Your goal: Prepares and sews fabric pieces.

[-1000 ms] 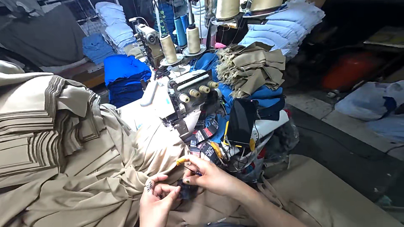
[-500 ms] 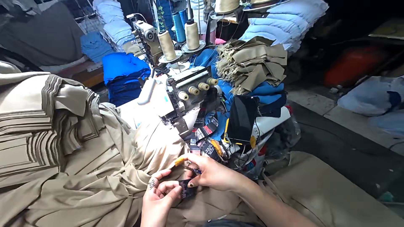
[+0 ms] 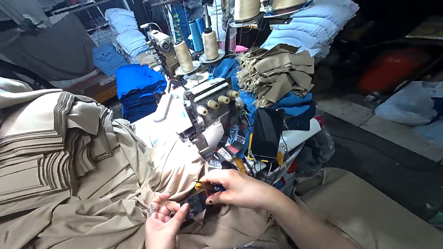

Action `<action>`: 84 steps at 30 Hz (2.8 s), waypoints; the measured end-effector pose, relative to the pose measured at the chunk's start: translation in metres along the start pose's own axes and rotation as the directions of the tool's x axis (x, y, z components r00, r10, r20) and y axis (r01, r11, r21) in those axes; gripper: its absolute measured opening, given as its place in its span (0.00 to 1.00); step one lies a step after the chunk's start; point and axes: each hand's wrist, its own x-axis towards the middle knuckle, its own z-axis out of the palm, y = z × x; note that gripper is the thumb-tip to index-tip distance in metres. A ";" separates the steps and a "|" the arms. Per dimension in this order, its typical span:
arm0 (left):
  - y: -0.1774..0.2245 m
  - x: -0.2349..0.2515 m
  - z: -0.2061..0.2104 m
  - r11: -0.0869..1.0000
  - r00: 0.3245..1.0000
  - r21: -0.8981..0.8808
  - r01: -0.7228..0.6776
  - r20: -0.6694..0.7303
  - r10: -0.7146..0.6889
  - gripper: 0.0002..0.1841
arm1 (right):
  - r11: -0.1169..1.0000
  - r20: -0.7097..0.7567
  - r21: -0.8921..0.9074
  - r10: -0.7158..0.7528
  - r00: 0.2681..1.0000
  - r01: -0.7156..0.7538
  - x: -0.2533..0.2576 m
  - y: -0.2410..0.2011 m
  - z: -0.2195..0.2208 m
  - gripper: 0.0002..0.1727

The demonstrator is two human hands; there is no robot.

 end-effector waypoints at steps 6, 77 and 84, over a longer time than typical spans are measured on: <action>-0.010 -0.002 0.000 0.999 0.996 0.002 -0.041 0.083 0.041 0.33 | 0.920 0.085 0.390 -0.079 0.993 0.039 0.011 0.011 0.011 0.23; -0.023 0.002 0.010 0.993 0.999 -0.109 0.043 -0.007 -0.044 0.20 | 0.879 -0.196 0.473 0.174 0.965 -0.062 0.016 0.037 0.022 0.25; -0.029 0.000 0.013 0.998 0.998 0.034 -0.057 0.017 0.056 0.21 | 0.852 -0.169 0.512 0.220 0.961 -0.105 0.012 0.039 0.012 0.25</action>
